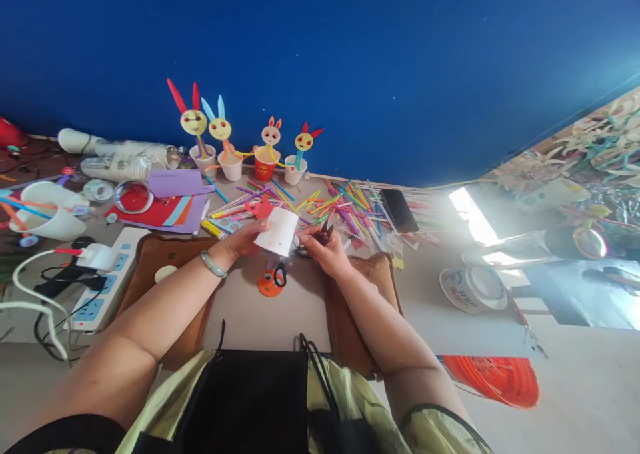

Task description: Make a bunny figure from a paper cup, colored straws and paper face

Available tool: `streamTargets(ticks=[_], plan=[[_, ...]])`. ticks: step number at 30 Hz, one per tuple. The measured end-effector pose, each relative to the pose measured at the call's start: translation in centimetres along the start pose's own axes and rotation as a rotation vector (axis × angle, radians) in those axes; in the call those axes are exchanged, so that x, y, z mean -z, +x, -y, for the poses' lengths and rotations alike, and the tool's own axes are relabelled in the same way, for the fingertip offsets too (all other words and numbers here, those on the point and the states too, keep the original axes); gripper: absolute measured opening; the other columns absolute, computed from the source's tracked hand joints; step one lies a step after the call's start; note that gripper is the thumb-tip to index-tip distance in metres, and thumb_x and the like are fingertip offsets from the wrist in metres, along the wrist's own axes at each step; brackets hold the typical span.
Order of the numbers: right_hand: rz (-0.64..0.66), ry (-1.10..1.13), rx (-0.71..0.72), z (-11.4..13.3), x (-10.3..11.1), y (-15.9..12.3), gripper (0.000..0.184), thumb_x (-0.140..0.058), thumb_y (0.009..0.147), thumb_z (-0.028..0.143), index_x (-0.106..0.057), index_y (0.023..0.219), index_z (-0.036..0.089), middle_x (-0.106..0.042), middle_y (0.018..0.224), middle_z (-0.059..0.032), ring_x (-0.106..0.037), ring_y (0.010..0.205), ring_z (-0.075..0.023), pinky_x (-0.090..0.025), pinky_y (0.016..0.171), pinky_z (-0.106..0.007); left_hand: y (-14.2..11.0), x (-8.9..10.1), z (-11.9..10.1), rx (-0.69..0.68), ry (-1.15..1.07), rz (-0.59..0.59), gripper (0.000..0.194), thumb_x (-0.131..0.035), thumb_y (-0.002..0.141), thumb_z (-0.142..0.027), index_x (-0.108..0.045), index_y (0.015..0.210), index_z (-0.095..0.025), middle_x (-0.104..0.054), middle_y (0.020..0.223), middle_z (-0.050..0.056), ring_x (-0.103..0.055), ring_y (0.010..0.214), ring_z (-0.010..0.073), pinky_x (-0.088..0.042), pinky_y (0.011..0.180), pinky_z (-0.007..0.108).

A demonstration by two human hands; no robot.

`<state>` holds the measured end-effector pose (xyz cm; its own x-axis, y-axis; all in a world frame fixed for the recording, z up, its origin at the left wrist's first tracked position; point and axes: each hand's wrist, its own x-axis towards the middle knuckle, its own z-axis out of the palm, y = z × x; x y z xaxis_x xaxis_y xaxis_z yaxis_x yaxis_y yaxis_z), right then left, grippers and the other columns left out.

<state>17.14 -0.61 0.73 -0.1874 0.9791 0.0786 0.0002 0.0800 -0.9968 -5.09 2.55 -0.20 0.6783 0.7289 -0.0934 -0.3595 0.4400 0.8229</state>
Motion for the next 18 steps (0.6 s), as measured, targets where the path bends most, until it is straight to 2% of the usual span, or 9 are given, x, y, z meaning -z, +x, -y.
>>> streamTargets(ticks=[3, 7, 10, 13, 18], plan=[[-0.050, -0.025, 0.021, -0.12, -0.05, 0.12, 0.042, -0.076, 0.077, 0.060, -0.068, 0.080, 0.019, -0.057, 0.064, 0.0024, -0.044, 0.054, -0.0093, -0.036, 0.051, -0.025, 0.31, 0.30, 0.22, -0.014, -0.041, -0.003, 0.070, -0.078, 0.070, -0.060, -0.070, 0.116, -0.008, -0.076, 0.103, 0.018, -0.073, 0.090, 0.0298, -0.053, 0.080, 0.036], [-0.200, -0.159, 0.037, -0.24, -0.07, 0.49, 0.037, -0.075, 0.076, 0.054, -0.066, 0.075, 0.019, -0.053, 0.057, 0.0037, -0.042, 0.053, -0.0097, -0.035, 0.051, -0.025, 0.62, 0.68, 0.46, -0.058, -0.115, -0.065, 0.070, -0.083, 0.066, -0.054, -0.069, 0.118, -0.009, -0.076, 0.107, 0.018, -0.072, 0.090, 0.0281, -0.054, 0.082, 0.036], [-0.293, -0.233, 0.061, -0.35, -0.14, 0.70, 0.031, -0.074, 0.075, 0.049, -0.065, 0.073, 0.019, -0.054, 0.056, 0.0031, -0.044, 0.053, -0.0106, -0.036, 0.050, -0.025, 0.72, 0.75, 0.48, -0.094, -0.133, -0.069, 0.072, -0.085, 0.065, -0.051, -0.068, 0.120, -0.008, -0.076, 0.109, 0.018, -0.073, 0.091, 0.0285, -0.054, 0.081, 0.035], [-0.301, -0.292, 0.097, -0.52, -0.32, 0.62, 0.025, -0.071, 0.077, 0.044, -0.065, 0.073, 0.019, -0.054, 0.056, 0.0033, -0.041, 0.052, -0.0100, -0.035, 0.051, -0.025, 0.66, 0.77, 0.51, -0.083, -0.084, -0.054, 0.069, -0.085, 0.066, -0.048, -0.068, 0.119, -0.008, -0.075, 0.103, 0.018, -0.072, 0.087, 0.0285, -0.053, 0.074, 0.033], [-0.222, -0.427, 0.238, -0.49, -0.48, 0.19, 0.017, -0.066, 0.083, 0.035, -0.067, 0.076, 0.020, -0.060, 0.064, 0.0016, -0.043, 0.053, -0.0105, -0.038, 0.055, -0.027, 0.49, 0.95, 0.62, -0.059, 0.000, -0.079, 0.066, -0.085, 0.068, -0.045, -0.068, 0.122, -0.011, -0.075, 0.097, 0.014, -0.071, 0.081, 0.0261, -0.052, 0.070, 0.032]])
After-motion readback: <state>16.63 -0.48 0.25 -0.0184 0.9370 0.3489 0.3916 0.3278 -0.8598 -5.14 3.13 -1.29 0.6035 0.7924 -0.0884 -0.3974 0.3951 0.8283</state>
